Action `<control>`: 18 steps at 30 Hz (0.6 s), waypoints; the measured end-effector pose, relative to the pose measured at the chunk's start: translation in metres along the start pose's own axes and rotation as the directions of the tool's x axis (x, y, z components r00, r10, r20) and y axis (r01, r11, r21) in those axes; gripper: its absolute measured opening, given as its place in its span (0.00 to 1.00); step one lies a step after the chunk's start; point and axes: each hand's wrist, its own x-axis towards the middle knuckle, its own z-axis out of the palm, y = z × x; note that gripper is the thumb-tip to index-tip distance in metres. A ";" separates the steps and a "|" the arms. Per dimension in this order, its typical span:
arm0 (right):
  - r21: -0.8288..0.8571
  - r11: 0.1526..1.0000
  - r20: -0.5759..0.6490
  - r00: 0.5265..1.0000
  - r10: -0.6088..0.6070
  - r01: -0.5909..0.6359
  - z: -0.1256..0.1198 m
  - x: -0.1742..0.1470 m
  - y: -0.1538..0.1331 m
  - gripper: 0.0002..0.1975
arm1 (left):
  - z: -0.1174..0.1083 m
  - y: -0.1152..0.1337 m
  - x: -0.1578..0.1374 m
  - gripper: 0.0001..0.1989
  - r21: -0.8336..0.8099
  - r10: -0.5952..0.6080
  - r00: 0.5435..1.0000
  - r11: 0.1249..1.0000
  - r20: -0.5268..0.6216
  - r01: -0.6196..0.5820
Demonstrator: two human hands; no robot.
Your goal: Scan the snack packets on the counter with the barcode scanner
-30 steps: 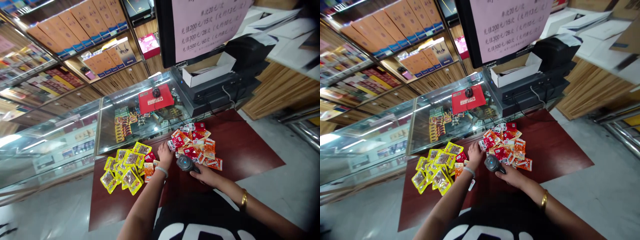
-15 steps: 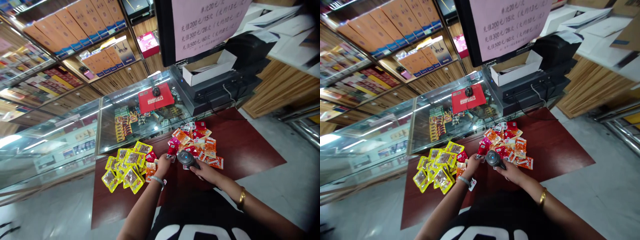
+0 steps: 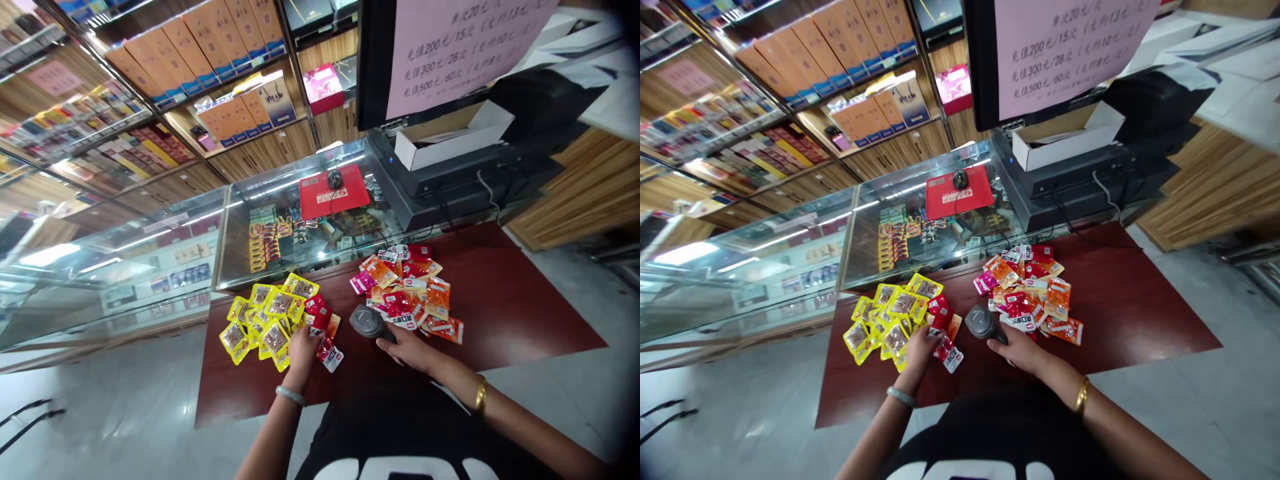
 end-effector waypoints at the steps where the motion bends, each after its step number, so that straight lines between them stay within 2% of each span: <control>1: -0.015 1.000 -0.018 1.000 -0.017 0.017 -0.001 -0.001 0.003 0.25 | -0.005 -0.002 0.001 0.23 0.070 0.017 0.997 0.997 -0.080 -0.011; 3: -0.043 0.999 -0.061 0.998 -0.034 0.031 -0.003 -0.003 0.008 0.25 | -0.008 0.006 0.007 0.29 0.161 0.083 0.980 0.985 -0.183 -0.053; 4: -0.053 0.998 -0.080 0.996 -0.034 0.030 -0.005 -0.004 0.011 0.25 | -0.006 0.017 0.012 0.30 0.183 0.129 0.972 0.979 -0.195 -0.093; 8: -0.051 0.998 -0.105 0.993 -0.049 0.044 -0.015 -0.003 0.020 0.27 | 0.024 0.087 0.042 0.27 0.115 0.328 0.942 0.941 -0.073 -0.319; 10: -0.054 0.997 -0.121 0.991 -0.057 0.051 -0.021 -0.002 0.022 0.29 | 0.042 0.124 0.060 0.29 0.110 0.365 0.931 0.927 -0.033 -0.359; 12: -0.071 0.997 -0.162 0.986 -0.047 0.036 -0.027 -0.002 0.022 0.30 | 0.056 0.153 0.076 0.31 0.134 0.349 0.937 0.927 0.023 -0.349; 14: -0.083 0.996 -0.207 0.978 -0.033 0.016 -0.033 -0.003 0.020 0.30 | 0.065 0.170 0.089 0.31 0.175 0.309 0.949 0.932 0.072 -0.316; 16: -0.080 0.997 -0.244 0.969 -0.024 0.005 -0.038 -0.005 0.017 0.28 | 0.068 0.175 0.097 0.29 0.217 0.273 0.957 0.932 0.102 -0.289; 18: -0.065 0.998 -0.264 0.964 -0.013 -0.004 -0.043 -0.008 0.014 0.27 | 0.068 0.170 0.098 0.24 0.238 0.240 0.961 0.934 0.136 -0.266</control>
